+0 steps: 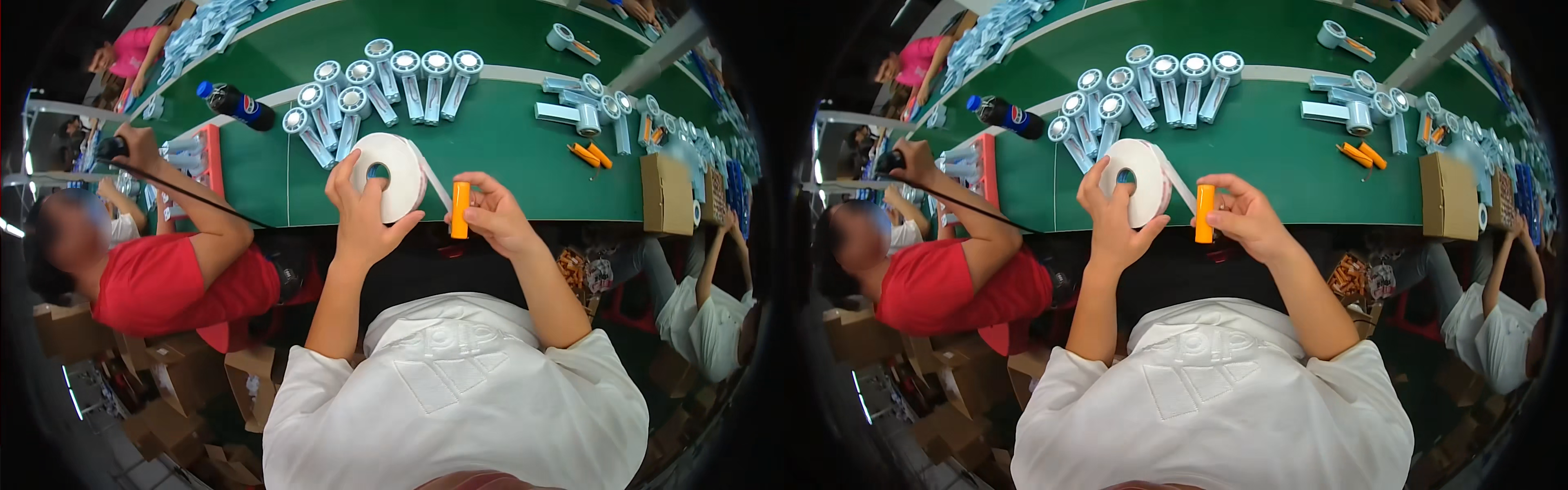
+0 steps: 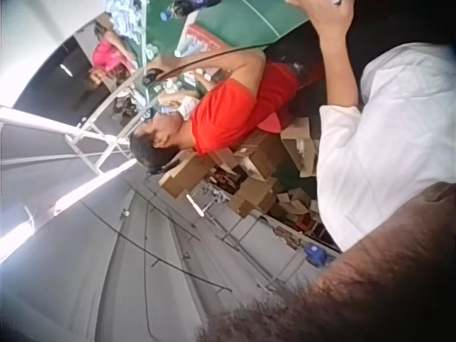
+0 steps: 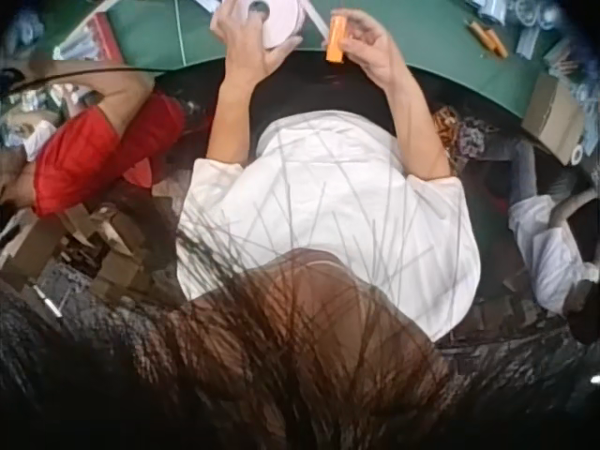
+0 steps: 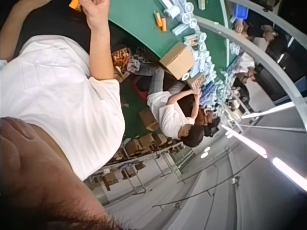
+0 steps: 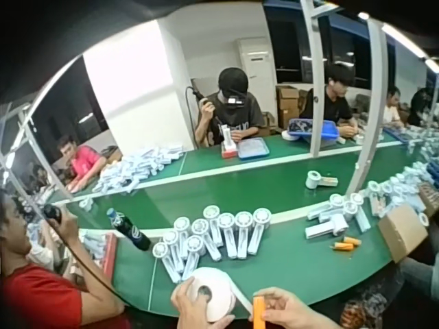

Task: Assemble small plastic components with adhesive tape on a factory production line.

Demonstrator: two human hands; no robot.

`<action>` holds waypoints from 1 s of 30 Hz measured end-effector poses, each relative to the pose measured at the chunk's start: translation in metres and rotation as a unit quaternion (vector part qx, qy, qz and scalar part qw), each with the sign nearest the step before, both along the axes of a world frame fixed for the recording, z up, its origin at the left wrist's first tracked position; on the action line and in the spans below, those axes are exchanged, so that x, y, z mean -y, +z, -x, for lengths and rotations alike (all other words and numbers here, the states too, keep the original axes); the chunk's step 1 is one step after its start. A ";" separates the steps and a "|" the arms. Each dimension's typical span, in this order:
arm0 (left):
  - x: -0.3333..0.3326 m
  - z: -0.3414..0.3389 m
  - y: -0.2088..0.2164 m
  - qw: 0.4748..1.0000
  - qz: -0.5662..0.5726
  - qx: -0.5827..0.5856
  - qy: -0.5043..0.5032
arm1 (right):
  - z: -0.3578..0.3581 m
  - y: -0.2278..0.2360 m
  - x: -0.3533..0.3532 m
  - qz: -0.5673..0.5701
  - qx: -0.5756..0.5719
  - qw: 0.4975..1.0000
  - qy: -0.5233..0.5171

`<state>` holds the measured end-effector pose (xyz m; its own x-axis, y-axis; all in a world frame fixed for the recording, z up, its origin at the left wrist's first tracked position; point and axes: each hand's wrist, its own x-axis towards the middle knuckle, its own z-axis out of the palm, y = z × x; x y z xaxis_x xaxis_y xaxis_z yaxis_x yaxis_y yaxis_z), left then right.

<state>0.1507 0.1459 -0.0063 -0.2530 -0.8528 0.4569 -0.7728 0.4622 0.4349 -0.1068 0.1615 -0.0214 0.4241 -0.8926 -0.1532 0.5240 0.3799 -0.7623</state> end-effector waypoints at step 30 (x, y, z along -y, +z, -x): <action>-0.025 0.030 0.000 0.999 -0.044 -0.011 -0.003 | -0.026 0.077 0.019 0.176 -0.384 0.891 -0.167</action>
<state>0.1209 0.1704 -0.0058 -0.2487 -0.8884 0.3858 -0.7600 0.4260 0.4909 -0.0807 0.1420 0.0557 0.0167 -0.9994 0.0307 -0.1642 -0.0331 -0.9859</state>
